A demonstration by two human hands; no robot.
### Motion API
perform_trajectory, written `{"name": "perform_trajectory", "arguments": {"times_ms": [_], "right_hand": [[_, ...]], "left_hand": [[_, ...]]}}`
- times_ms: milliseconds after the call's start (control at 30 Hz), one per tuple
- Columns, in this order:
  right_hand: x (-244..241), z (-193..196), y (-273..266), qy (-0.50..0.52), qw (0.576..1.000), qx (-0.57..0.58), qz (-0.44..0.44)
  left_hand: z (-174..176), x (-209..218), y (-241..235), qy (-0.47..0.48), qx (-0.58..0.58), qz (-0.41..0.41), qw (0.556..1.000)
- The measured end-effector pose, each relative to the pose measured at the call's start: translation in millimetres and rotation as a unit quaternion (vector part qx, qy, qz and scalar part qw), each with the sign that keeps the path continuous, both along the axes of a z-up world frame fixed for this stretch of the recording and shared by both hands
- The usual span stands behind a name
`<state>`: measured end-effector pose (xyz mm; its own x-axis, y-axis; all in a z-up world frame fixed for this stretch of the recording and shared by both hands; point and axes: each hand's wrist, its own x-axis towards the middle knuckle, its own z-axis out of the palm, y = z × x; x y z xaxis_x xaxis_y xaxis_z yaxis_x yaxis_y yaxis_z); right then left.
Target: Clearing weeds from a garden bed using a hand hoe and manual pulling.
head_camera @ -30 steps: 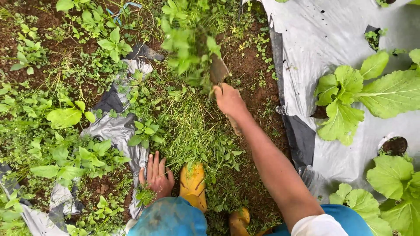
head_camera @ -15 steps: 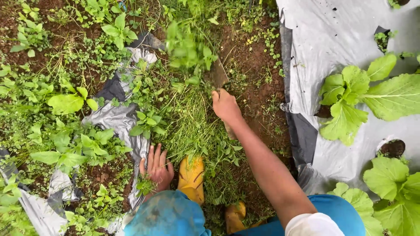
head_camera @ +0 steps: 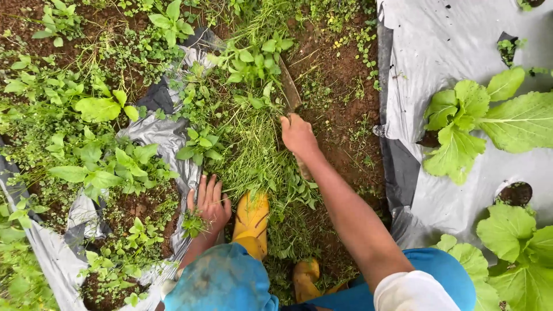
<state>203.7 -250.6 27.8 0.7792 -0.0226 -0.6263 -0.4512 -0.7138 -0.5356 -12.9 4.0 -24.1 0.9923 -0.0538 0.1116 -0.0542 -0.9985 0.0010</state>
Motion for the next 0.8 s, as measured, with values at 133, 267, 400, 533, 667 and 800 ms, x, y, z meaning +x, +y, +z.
{"name": "perform_trajectory", "arguments": {"times_ms": [133, 267, 400, 533, 667, 800], "right_hand": [[12.5, 14.1, -25.1, -0.072, 0.996, 0.004, -0.054], [15.4, 8.0, -26.8, -0.115, 0.986, -0.005, -0.12], [-49.5, -7.0, -9.8, 0.021, 0.997, -0.022, -0.076], [-44.6, 9.4, -8.1, -0.022, 0.993, 0.006, -0.114], [-33.6, 14.9, -16.1, -0.181, 0.962, -0.033, -0.203], [-54.7, 4.2, -6.6, -0.173, 0.956, 0.007, -0.238]], "left_hand": [[1.4, -6.2, 2.1, 0.013, -0.015, -0.005, 1.0], [-2.6, 1.2, 2.5, -0.018, -0.028, 0.001, 0.999], [9.8, 6.7, -3.8, -0.027, -0.035, 0.018, 0.999], [21.5, 10.5, -10.1, 0.023, -0.058, 0.044, 0.997], [43.5, 19.8, -30.9, 0.144, -0.161, 0.127, 0.968], [72.8, 53.7, -51.7, 0.305, -0.285, 0.113, 0.902]]}}
